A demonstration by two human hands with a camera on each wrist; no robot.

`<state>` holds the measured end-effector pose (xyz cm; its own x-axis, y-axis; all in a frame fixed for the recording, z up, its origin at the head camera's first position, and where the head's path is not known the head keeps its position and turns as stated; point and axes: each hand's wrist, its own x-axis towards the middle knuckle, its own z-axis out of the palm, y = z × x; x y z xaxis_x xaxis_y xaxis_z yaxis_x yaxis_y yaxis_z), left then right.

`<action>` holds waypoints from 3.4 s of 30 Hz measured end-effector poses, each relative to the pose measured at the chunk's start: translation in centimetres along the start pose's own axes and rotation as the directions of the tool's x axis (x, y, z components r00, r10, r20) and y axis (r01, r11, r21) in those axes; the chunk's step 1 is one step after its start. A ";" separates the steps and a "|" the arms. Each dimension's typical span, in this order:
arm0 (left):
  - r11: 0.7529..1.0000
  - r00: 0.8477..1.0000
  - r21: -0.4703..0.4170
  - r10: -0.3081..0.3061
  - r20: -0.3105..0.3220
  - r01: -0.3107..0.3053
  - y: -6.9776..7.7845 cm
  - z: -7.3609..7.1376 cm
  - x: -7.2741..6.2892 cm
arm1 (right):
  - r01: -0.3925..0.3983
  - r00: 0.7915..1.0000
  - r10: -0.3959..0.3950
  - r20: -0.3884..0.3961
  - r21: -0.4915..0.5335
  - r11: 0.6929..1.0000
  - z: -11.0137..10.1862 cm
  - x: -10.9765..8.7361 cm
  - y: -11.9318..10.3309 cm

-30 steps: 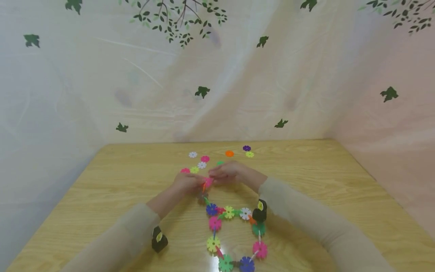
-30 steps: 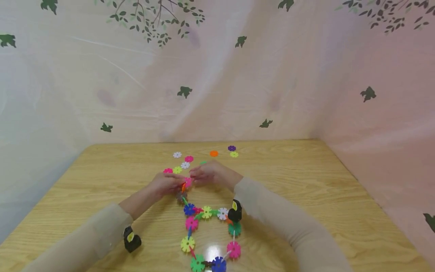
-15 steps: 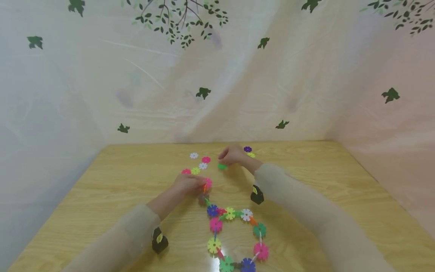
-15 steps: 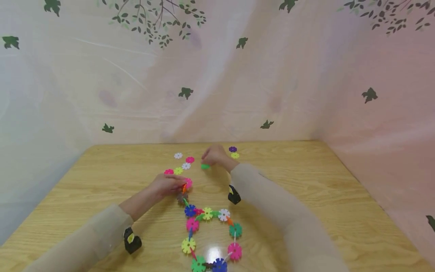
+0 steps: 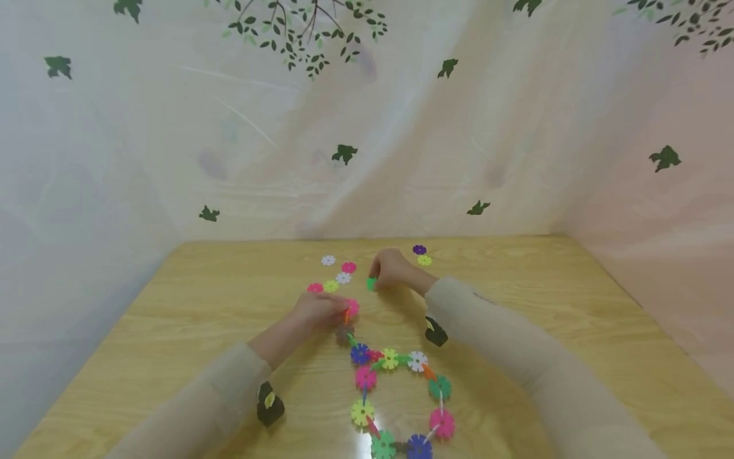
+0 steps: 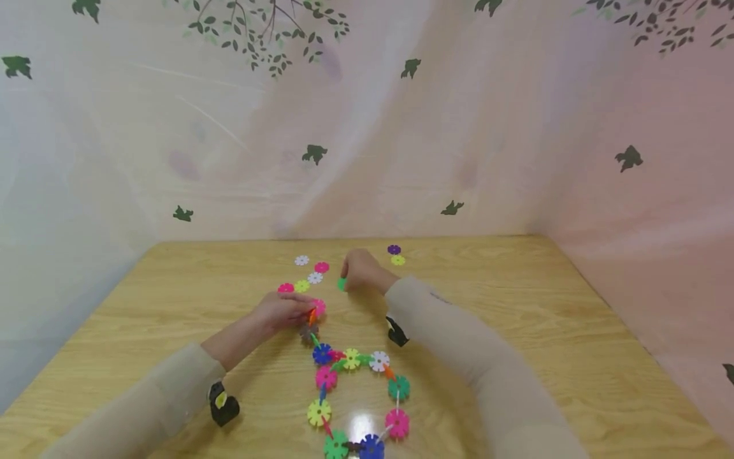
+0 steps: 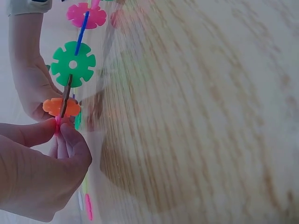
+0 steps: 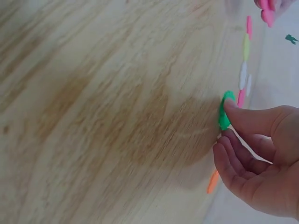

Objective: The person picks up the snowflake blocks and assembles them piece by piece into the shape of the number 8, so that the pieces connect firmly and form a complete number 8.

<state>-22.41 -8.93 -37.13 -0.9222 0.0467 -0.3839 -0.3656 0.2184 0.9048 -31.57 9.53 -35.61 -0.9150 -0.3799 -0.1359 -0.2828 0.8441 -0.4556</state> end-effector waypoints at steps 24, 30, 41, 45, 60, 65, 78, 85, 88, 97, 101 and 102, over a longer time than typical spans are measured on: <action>0.996 0.999 -0.090 -0.012 0.048 0.016 0.1 -0.1 0.0 | 0.137 0.985 -0.168 0.047 0.382 0.914 -0.1 -3.1 -0.1; 0.996 0.999 -0.087 -0.012 0.049 0.016 0.1 0.0 0.0 | 0.217 0.975 -0.217 -0.039 0.347 0.913 0.6 -3.5 -0.3; 0.999 0.999 -0.039 -0.034 -0.031 0.033 0.2 1.2 0.3 | 0.226 0.974 -0.204 -0.096 0.405 0.886 1.0 -4.4 0.1; 0.997 0.995 -0.045 -0.070 -0.065 0.067 0.6 1.3 -0.1 | 0.256 0.967 -0.226 -0.121 0.433 0.864 1.2 -4.5 0.3; 0.999 1.000 0.050 -0.002 -0.006 0.002 -0.1 0.8 -0.3 | 0.268 0.963 -0.261 -0.070 0.392 0.880 1.5 -4.5 0.4; 0.999 0.997 0.042 0.021 0.079 -0.024 -0.1 0.4 -0.4 | 0.233 0.971 -0.233 -0.052 0.421 0.877 1.6 -4.7 0.3; 0.996 0.999 0.092 -0.016 0.040 0.013 -0.6 -0.2 -0.3 | 0.284 0.959 -0.260 -0.116 0.304 0.910 -0.8 -3.6 2.1; 0.996 0.999 0.080 -0.030 0.041 0.027 -0.5 -0.4 -0.5 | 0.118 0.968 -0.113 -0.222 0.009 0.993 -3.0 -3.3 4.4; 0.998 0.998 0.061 -0.033 0.056 0.029 -0.5 -0.4 -0.6 | 0.046 0.972 -0.065 -0.226 -0.088 0.995 -3.4 -3.2 5.7; 0.998 0.997 0.057 -0.044 0.062 0.041 -0.5 -0.3 -0.9 | -0.031 0.980 0.005 -0.201 -0.123 0.992 -3.7 -2.5 9.1; 0.999 0.997 0.031 -0.042 0.063 0.040 -0.5 -0.3 -0.9 | -0.028 0.976 0.004 -0.216 -0.106 0.994 -3.9 -2.2 9.5; 0.999 0.997 0.020 -0.043 0.063 0.042 -0.4 -0.3 -0.9 | -0.022 0.976 -0.001 -0.219 -0.105 0.994 -4.0 -2.1 9.6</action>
<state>-21.50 -9.34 -37.13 -0.8959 0.0984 -0.4332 -0.4012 0.2393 0.8842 -33.48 19.89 -36.20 -0.9555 -0.2889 0.0605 -0.2910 0.8874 -0.3575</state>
